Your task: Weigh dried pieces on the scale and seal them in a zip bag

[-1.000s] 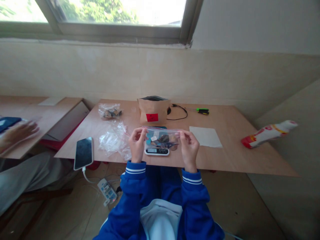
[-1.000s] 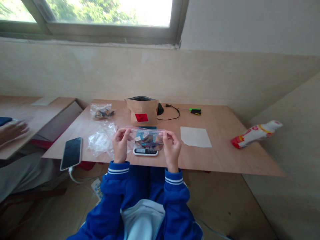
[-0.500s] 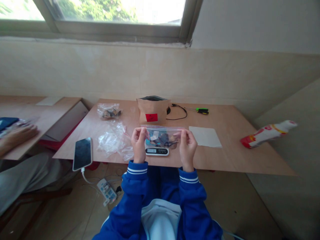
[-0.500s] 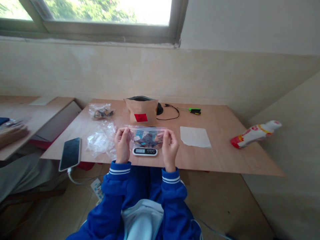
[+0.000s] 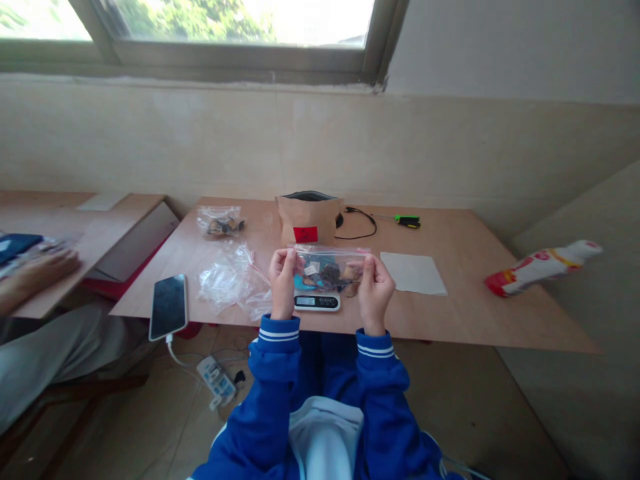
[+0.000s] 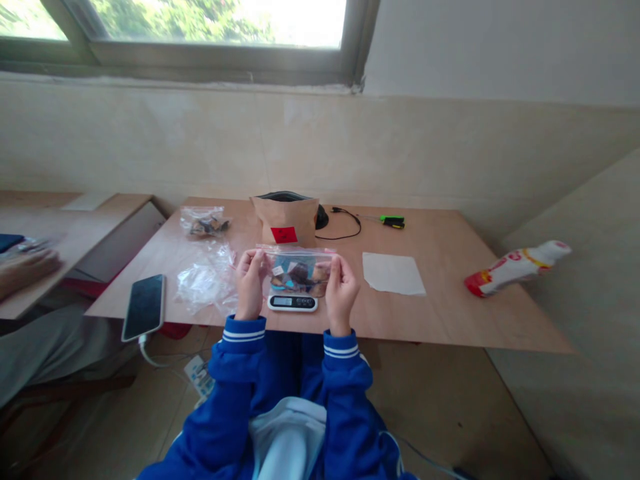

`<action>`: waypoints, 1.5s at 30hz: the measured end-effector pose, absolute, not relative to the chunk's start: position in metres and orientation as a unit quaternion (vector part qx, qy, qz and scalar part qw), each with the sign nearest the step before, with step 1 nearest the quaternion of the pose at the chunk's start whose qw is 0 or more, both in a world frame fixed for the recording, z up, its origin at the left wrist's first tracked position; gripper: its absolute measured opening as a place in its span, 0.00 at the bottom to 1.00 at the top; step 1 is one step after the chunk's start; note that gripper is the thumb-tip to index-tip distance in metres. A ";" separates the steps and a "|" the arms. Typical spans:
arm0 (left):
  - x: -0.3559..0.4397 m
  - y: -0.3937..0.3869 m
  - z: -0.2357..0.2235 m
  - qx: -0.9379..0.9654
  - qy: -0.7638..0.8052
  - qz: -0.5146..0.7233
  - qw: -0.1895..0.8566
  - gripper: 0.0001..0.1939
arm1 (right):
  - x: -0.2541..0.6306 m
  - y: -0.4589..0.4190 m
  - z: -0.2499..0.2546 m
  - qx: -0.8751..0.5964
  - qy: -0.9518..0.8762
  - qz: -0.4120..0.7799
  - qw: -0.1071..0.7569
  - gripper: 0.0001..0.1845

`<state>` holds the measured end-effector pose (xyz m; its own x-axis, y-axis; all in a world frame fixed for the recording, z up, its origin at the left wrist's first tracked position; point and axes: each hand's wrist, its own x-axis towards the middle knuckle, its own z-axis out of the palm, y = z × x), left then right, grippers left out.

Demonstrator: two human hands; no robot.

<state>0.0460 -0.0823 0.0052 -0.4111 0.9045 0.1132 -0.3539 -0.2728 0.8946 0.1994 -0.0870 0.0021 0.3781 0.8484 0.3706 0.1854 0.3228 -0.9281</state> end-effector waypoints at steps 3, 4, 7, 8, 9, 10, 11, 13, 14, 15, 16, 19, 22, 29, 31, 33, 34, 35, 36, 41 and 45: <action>0.043 -0.083 0.004 0.330 0.425 0.725 0.430 0.15 | 0.199 -0.089 0.001 -0.520 -0.495 0.243 0.652 0.21; 0.042 -0.083 0.003 0.331 0.425 0.724 0.431 0.16 | 0.199 -0.090 0.001 -0.519 -0.496 0.237 0.655 0.20; 0.040 -0.083 0.004 0.338 0.424 0.721 0.431 0.16 | 0.198 -0.090 0.000 -0.512 -0.505 0.222 0.658 0.18; 0.040 -0.083 0.005 0.340 0.423 0.721 0.431 0.16 | 0.198 -0.091 0.000 -0.510 -0.507 0.218 0.659 0.18; 0.040 -0.083 0.006 0.343 0.421 0.721 0.431 0.16 | 0.198 -0.091 0.000 -0.509 -0.507 0.214 0.662 0.18; 0.040 -0.084 0.006 0.346 0.420 0.719 0.432 0.16 | 0.199 -0.091 0.000 -0.509 -0.504 0.209 0.666 0.18; 0.040 -0.084 0.007 0.350 0.418 0.717 0.434 0.16 | 0.199 -0.091 -0.001 -0.509 -0.499 0.204 0.671 0.17; 0.041 -0.085 0.007 0.357 0.414 0.715 0.436 0.16 | 0.199 -0.089 -0.002 -0.507 -0.489 0.200 0.681 0.17; 0.042 -0.084 0.007 0.360 0.414 0.716 0.432 0.16 | 0.198 -0.087 -0.002 -0.505 -0.484 0.201 0.685 0.17; 0.043 -0.084 0.006 0.362 0.415 0.718 0.426 0.16 | 0.198 -0.084 -0.002 -0.503 -0.481 0.206 0.688 0.17; 0.044 -0.082 0.006 0.363 0.416 0.722 0.417 0.16 | 0.197 -0.081 -0.003 -0.502 -0.478 0.213 0.688 0.17; 0.047 -0.075 0.004 0.361 0.423 0.736 0.385 0.15 | 0.194 -0.070 -0.002 -0.497 -0.478 0.241 0.683 0.18; 0.048 -0.067 0.002 0.355 0.425 0.742 0.379 0.16 | 0.191 -0.062 0.000 -0.482 -0.487 0.282 0.671 0.18; 0.045 -0.064 -0.013 0.363 0.417 0.742 0.379 0.17 | 0.193 -0.065 -0.011 -0.466 -0.491 0.356 0.644 0.18; 0.043 -0.067 -0.018 0.370 0.419 0.737 0.380 0.17 | 0.196 -0.066 -0.017 -0.463 -0.500 0.375 0.629 0.18; 0.040 -0.070 -0.021 0.374 0.425 0.730 0.383 0.17 | 0.200 -0.067 -0.020 -0.463 -0.511 0.377 0.618 0.17; 0.038 -0.071 -0.022 0.379 0.428 0.725 0.384 0.17 | 0.202 -0.068 -0.021 -0.466 -0.518 0.370 0.615 0.17; 0.036 -0.072 -0.022 0.387 0.432 0.718 0.385 0.17 | 0.203 -0.069 -0.021 -0.470 -0.524 0.360 0.612 0.16; 0.034 -0.073 -0.022 0.395 0.435 0.711 0.385 0.18 | 0.205 -0.071 -0.021 -0.475 -0.531 0.349 0.609 0.16; 0.027 -0.079 -0.017 0.429 0.447 0.688 0.378 0.19 | 0.208 -0.077 -0.019 -0.489 -0.557 0.312 0.594 0.16; 0.027 -0.082 -0.012 0.444 0.454 0.686 0.355 0.17 | 0.204 -0.081 -0.017 -0.497 -0.558 0.283 0.601 0.16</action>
<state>0.0274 -0.0821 -0.0123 -0.3539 0.8904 0.2863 -0.0839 -0.3351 0.9384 0.2043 -0.0805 -0.0169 0.2177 0.8947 0.3899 0.2152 0.3457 -0.9133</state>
